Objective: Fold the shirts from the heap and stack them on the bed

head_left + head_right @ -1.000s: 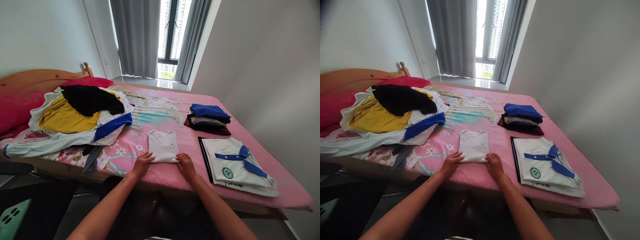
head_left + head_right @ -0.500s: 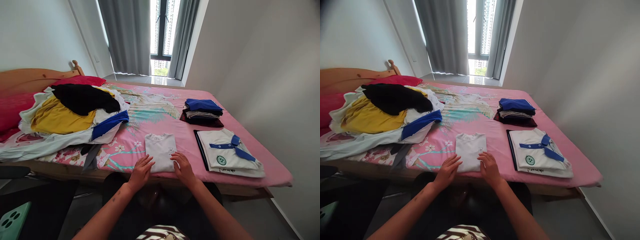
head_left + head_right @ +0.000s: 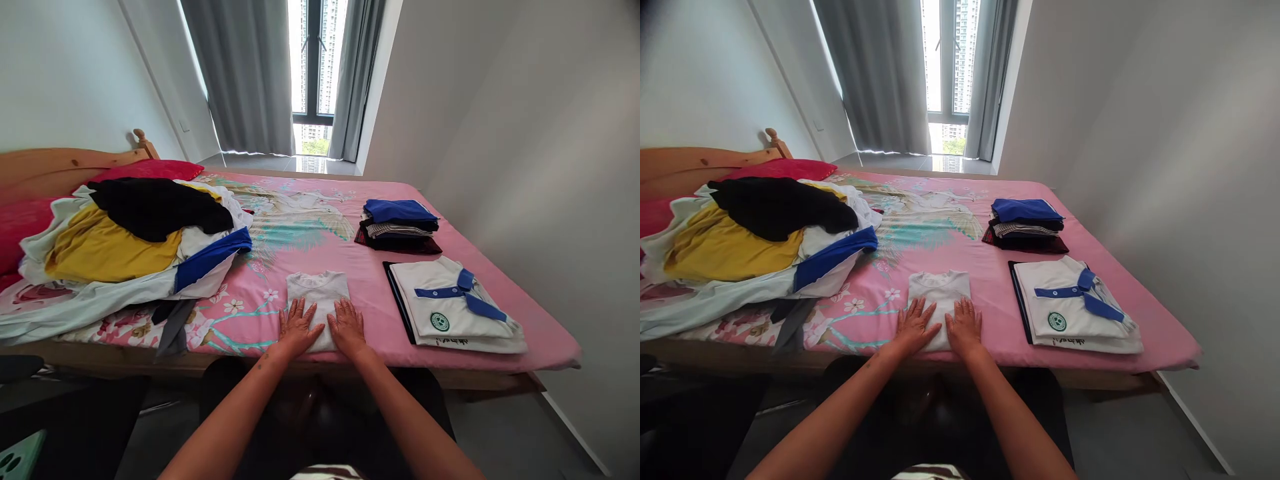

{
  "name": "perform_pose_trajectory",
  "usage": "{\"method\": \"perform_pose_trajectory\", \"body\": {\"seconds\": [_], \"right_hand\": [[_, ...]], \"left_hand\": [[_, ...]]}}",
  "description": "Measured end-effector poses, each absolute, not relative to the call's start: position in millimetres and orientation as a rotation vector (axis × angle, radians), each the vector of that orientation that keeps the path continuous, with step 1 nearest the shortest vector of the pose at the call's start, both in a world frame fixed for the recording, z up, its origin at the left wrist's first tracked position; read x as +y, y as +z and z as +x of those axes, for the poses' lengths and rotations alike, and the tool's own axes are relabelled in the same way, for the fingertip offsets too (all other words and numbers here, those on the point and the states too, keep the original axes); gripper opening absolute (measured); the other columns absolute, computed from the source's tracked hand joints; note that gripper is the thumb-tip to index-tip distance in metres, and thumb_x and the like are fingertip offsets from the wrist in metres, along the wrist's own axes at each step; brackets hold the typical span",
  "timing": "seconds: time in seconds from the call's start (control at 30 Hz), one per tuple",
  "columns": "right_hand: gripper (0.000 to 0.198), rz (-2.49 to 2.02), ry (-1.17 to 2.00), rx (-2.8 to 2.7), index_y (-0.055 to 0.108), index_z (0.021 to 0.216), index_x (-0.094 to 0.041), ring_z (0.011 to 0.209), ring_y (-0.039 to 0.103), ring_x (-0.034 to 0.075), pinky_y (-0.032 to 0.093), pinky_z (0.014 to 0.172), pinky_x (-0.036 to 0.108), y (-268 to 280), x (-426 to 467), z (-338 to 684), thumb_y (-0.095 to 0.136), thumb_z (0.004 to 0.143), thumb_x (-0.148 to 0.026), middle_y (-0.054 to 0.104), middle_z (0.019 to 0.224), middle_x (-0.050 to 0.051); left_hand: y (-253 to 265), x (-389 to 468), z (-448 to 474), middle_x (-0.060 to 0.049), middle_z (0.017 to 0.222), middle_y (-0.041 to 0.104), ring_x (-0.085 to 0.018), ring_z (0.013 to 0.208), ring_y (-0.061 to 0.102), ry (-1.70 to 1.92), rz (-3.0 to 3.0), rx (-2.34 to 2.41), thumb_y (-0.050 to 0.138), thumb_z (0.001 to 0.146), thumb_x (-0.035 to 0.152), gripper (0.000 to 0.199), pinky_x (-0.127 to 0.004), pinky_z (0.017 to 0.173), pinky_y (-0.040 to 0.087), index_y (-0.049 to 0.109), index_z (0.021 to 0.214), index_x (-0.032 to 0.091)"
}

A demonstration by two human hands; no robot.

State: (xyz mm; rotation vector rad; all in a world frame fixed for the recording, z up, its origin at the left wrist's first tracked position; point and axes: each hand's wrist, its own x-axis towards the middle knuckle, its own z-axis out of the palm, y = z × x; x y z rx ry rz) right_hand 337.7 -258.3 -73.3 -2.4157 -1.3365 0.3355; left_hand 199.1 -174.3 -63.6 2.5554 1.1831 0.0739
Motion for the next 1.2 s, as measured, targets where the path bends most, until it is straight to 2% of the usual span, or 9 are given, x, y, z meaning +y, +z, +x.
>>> {"method": "perform_pose_trajectory", "body": {"seconds": [0.1, 0.23, 0.43, 0.53, 0.63, 0.73, 0.8, 1.03, 1.2], "right_hand": [[0.049, -2.313, 0.282, -1.402, 0.039, 0.140, -0.020, 0.141, 0.017, 0.019, 0.011, 0.113, 0.047, -54.5, -246.6, 341.7, 0.024, 0.096, -0.037, 0.030, 0.150, 0.003], [0.049, -2.159, 0.249, -1.722, 0.039, 0.140, -0.022, 0.142, 0.012, 0.016, 0.002, 0.114, 0.043, -43.3, -218.9, 353.0, 0.024, 0.096, -0.038, 0.030, 0.150, 0.003], [0.068, -2.514, 0.368, -1.313, 0.018, 0.149, -0.018, 0.143, 0.003, 0.020, -0.002, 0.114, 0.046, -80.2, -199.0, 377.1, 0.026, 0.092, -0.054, 0.006, 0.156, 0.004], [0.070, -2.536, 0.326, -1.270, 0.015, 0.150, -0.021, 0.143, 0.000, 0.018, -0.004, 0.114, 0.043, -91.9, -199.2, 379.5, 0.025, 0.091, -0.057, 0.004, 0.156, 0.001], [0.069, -2.538, 0.320, -1.281, 0.015, 0.150, -0.021, 0.143, 0.000, 0.018, -0.004, 0.114, 0.043, -92.8, -200.0, 378.3, 0.024, 0.091, -0.057, 0.004, 0.156, 0.001], [0.068, -2.533, 0.310, -1.285, 0.015, 0.150, -0.021, 0.143, 0.001, 0.018, -0.004, 0.114, 0.043, -91.7, -200.6, 377.8, 0.023, 0.092, -0.056, 0.005, 0.156, 0.001], [0.067, -2.525, 0.296, -1.289, 0.016, 0.149, -0.021, 0.142, 0.002, 0.018, -0.003, 0.114, 0.044, -92.0, -201.0, 377.9, 0.023, 0.092, -0.055, 0.007, 0.156, 0.001], [0.066, -2.507, 0.278, -1.281, 0.019, 0.149, -0.021, 0.142, 0.005, 0.018, -0.002, 0.114, 0.044, -94.9, -200.4, 377.0, 0.027, 0.091, -0.054, 0.009, 0.156, 0.002], [0.066, -2.486, 0.240, -1.264, 0.020, 0.149, -0.022, 0.142, 0.006, 0.019, -0.001, 0.114, 0.044, -96.8, -199.4, 377.1, 0.028, 0.091, -0.055, 0.012, 0.156, 0.003]], "left_hand": [[-57.7, -160.4, 202.9, -0.003, 0.157, 0.012, -0.026, 0.144, 0.004, 0.097, 2.542, 1.216, 0.029, 0.090, 0.055, 0.060, -0.060, 0.111, 0.002, 0.031, 0.144, 0.029], [-54.4, -138.4, 216.2, -0.004, 0.156, 0.017, -0.025, 0.144, 0.006, 0.084, 2.589, 1.177, 0.026, 0.092, 0.050, 0.059, -0.058, 0.111, -0.003, 0.031, 0.145, 0.025], [-65.3, -115.2, 224.4, -0.002, 0.157, 0.004, -0.029, 0.144, -0.003, 0.060, 2.560, 1.238, 0.043, 0.075, 0.072, 0.084, -0.061, 0.109, -0.006, 0.024, 0.146, 0.033], [-73.3, -112.3, 222.2, -0.002, 0.158, 0.003, -0.029, 0.144, -0.004, 0.126, 2.530, 1.275, 0.049, 0.070, 0.074, 0.091, -0.061, 0.110, -0.005, 0.021, 0.147, 0.033], [-76.7, -105.8, 219.0, -0.003, 0.156, 0.015, -0.026, 0.143, 0.009, 0.275, 2.474, 1.301, 0.048, 0.079, 0.064, 0.076, -0.055, 0.114, 0.005, 0.029, 0.144, 0.030], [-72.3, -87.4, 217.1, -0.007, 0.146, 0.040, -0.020, 0.135, 0.033, 0.444, 2.362, 1.410, 0.031, 0.093, 0.042, 0.050, -0.041, 0.112, 0.024, 0.041, 0.139, 0.023], [-65.4, -69.6, 217.8, -0.007, 0.138, 0.049, -0.017, 0.129, 0.041, 0.462, 2.355, 1.402, 0.024, 0.094, 0.030, 0.047, -0.035, 0.109, 0.031, 0.046, 0.135, 0.022], [-34.9, -15.5, 235.5, 0.000, 0.133, 0.054, -0.019, 0.126, 0.044, 0.166, 2.530, 1.118, 0.047, 0.077, 0.012, 0.043, -0.034, 0.106, 0.034, 0.066, 0.112, 0.030], [-21.1, 1.9, 250.5, -0.004, 0.112, 0.063, -0.023, 0.118, 0.049, -0.039, 2.606, 0.974, 0.056, 0.064, 0.011, 0.036, -0.037, 0.101, 0.036, 0.069, 0.093, 0.029]]}}
